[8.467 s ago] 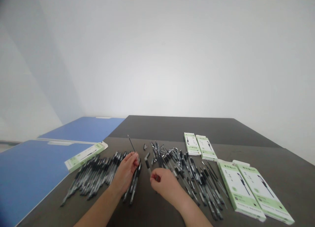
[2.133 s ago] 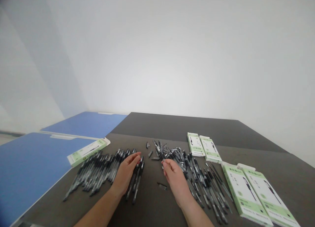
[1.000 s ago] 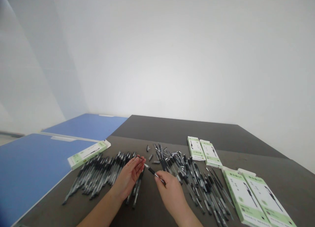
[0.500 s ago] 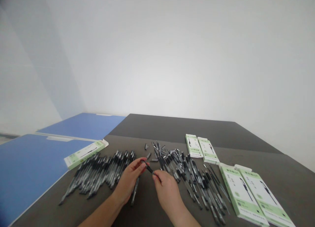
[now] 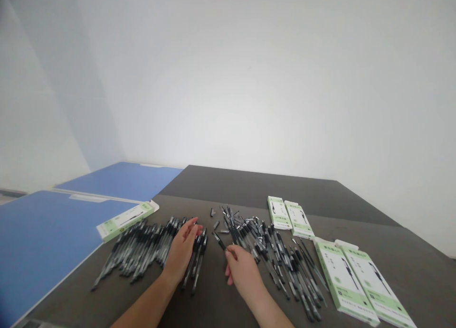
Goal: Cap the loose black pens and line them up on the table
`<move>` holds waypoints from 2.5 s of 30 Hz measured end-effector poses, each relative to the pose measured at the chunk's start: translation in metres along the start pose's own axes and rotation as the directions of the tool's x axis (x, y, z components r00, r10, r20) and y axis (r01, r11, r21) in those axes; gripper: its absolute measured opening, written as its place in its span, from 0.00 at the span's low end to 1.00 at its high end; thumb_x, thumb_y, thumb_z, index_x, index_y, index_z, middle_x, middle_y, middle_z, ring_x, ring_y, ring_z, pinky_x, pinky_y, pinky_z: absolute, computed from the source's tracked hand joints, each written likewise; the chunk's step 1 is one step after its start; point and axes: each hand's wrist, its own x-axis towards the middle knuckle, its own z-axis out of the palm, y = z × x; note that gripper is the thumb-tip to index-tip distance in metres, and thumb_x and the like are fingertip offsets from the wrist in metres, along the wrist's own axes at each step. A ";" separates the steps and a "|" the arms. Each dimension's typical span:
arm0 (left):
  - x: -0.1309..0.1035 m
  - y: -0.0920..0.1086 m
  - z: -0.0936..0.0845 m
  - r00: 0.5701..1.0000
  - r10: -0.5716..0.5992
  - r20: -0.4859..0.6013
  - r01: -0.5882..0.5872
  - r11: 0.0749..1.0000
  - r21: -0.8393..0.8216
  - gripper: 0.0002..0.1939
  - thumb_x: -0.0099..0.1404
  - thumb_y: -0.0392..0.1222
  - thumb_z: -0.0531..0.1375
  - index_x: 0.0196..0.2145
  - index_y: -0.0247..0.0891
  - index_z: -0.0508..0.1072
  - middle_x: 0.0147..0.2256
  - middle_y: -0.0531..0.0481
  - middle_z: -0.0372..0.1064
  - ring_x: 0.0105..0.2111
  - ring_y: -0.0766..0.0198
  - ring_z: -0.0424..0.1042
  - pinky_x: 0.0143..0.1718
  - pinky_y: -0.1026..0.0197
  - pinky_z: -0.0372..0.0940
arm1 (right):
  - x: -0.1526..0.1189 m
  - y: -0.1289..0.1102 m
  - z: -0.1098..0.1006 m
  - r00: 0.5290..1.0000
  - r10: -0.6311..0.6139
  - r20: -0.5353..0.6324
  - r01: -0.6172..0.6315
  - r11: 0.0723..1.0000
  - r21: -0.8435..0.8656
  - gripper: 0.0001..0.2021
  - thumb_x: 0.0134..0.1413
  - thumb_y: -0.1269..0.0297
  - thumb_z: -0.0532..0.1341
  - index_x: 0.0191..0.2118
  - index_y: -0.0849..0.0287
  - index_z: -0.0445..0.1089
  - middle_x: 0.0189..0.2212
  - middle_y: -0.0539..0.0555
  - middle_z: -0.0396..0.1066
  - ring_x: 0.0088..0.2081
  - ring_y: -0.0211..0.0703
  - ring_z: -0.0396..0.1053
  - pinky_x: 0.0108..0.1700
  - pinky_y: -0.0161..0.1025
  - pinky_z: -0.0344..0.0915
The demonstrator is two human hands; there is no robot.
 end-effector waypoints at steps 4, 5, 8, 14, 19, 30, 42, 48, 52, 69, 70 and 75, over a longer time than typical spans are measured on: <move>0.000 -0.003 -0.002 1.000 0.015 0.008 -0.016 0.998 0.057 0.17 0.59 0.47 0.55 0.44 0.38 0.71 0.34 0.48 0.72 0.36 0.59 0.70 0.41 0.60 0.61 | -0.003 -0.008 0.012 0.997 0.000 -0.078 -0.028 0.930 -0.366 0.17 0.57 0.66 0.48 0.51 0.63 0.61 0.25 0.56 0.74 0.24 0.42 0.72 0.27 0.34 0.62; 0.000 -0.004 -0.001 1.000 0.016 0.018 -0.017 0.998 0.056 0.17 0.59 0.47 0.55 0.43 0.38 0.71 0.34 0.48 0.72 0.35 0.59 0.70 0.40 0.60 0.61 | -0.005 -0.013 0.016 0.993 -0.031 -0.110 -0.026 0.878 -0.479 0.17 0.57 0.68 0.49 0.51 0.63 0.61 0.30 0.60 0.75 0.28 0.44 0.74 0.30 0.35 0.63; -0.001 -0.005 0.001 0.999 0.026 0.028 -0.028 0.998 0.059 0.16 0.59 0.45 0.55 0.43 0.37 0.71 0.33 0.48 0.72 0.34 0.60 0.70 0.40 0.60 0.61 | -0.008 -0.032 0.029 0.992 -0.076 -0.096 -0.014 0.707 -0.707 0.17 0.55 0.72 0.49 0.51 0.66 0.62 0.35 0.67 0.74 0.36 0.51 0.73 0.34 0.39 0.64; 0.000 -0.004 0.001 0.999 0.050 0.019 -0.053 0.987 0.154 0.16 0.59 0.44 0.54 0.42 0.37 0.71 0.32 0.47 0.72 0.32 0.59 0.70 0.37 0.59 0.62 | -0.009 -0.055 0.048 0.993 -0.115 -0.020 0.059 0.642 -0.765 0.12 0.54 0.71 0.51 0.43 0.61 0.67 0.35 0.62 0.74 0.35 0.51 0.74 0.33 0.41 0.66; -0.001 -0.003 0.002 0.995 0.095 0.027 -0.098 0.972 0.212 0.17 0.59 0.46 0.52 0.42 0.36 0.71 0.32 0.46 0.72 0.32 0.59 0.71 0.36 0.58 0.63 | 0.001 -0.045 0.013 0.993 -0.095 -0.070 0.005 0.621 -0.783 0.10 0.55 0.64 0.53 0.36 0.58 0.70 0.33 0.58 0.75 0.38 0.50 0.73 0.36 0.40 0.65; -0.003 -0.006 0.005 0.994 0.089 0.057 -0.097 0.984 0.152 0.16 0.59 0.45 0.53 0.42 0.36 0.71 0.32 0.47 0.73 0.32 0.60 0.71 0.38 0.58 0.63 | 0.023 -0.009 -0.043 0.976 -0.035 -0.215 -0.166 0.523 -0.836 0.14 0.53 0.76 0.49 0.35 0.66 0.73 0.37 0.67 0.73 0.39 0.51 0.72 0.40 0.41 0.64; -0.006 -0.002 0.006 0.995 0.064 0.082 -0.077 0.985 0.156 0.17 0.59 0.46 0.53 0.42 0.36 0.71 0.33 0.47 0.72 0.31 0.60 0.70 0.37 0.59 0.63 | 0.020 -0.029 -0.059 0.976 -0.076 -0.205 -0.101 0.676 -0.730 0.14 0.52 0.66 0.50 0.31 0.64 0.72 0.32 0.65 0.74 0.36 0.51 0.72 0.34 0.38 0.61; -0.012 0.005 0.009 0.984 0.076 0.163 -0.105 0.979 0.174 0.16 0.58 0.47 0.54 0.39 0.37 0.73 0.31 0.48 0.73 0.31 0.61 0.70 0.35 0.60 0.63 | 0.022 -0.034 -0.056 0.990 -0.131 -0.060 0.067 0.790 -0.609 0.14 0.53 0.67 0.48 0.30 0.58 0.70 0.25 0.49 0.74 0.26 0.34 0.70 0.28 0.28 0.58; -0.012 0.006 0.008 0.983 0.079 0.163 -0.113 0.970 0.213 0.16 0.60 0.47 0.52 0.39 0.37 0.73 0.31 0.48 0.73 0.31 0.61 0.70 0.35 0.60 0.63 | 0.028 -0.025 -0.044 0.981 -0.118 -0.154 -0.009 0.765 -0.644 0.14 0.55 0.68 0.46 0.35 0.59 0.69 0.32 0.54 0.74 0.35 0.41 0.71 0.33 0.32 0.59; -0.013 0.005 0.009 0.989 0.067 0.134 -0.088 0.983 0.158 0.13 0.58 0.46 0.54 0.36 0.38 0.74 0.29 0.49 0.72 0.30 0.61 0.69 0.35 0.61 0.62 | 0.021 -0.014 -0.017 0.978 -0.069 -0.194 -0.123 0.563 -0.818 0.13 0.53 0.73 0.51 0.34 0.66 0.72 0.34 0.65 0.74 0.37 0.52 0.73 0.36 0.39 0.64; -0.013 0.005 0.009 0.988 0.076 0.133 -0.098 0.981 0.165 0.13 0.58 0.46 0.54 0.36 0.38 0.74 0.29 0.49 0.73 0.30 0.61 0.69 0.35 0.61 0.62 | 0.020 -0.013 -0.017 0.978 -0.068 -0.196 -0.124 0.567 -0.815 0.13 0.53 0.73 0.50 0.34 0.65 0.72 0.34 0.65 0.74 0.37 0.52 0.73 0.36 0.39 0.64; -0.013 0.004 0.009 0.985 0.093 0.145 -0.120 0.976 0.183 0.14 0.59 0.46 0.53 0.36 0.38 0.73 0.30 0.49 0.73 0.30 0.61 0.70 0.34 0.61 0.63 | 0.019 -0.012 -0.022 0.973 -0.053 -0.225 -0.146 0.612 -0.777 0.13 0.55 0.69 0.50 0.33 0.65 0.72 0.33 0.66 0.74 0.36 0.52 0.72 0.35 0.40 0.63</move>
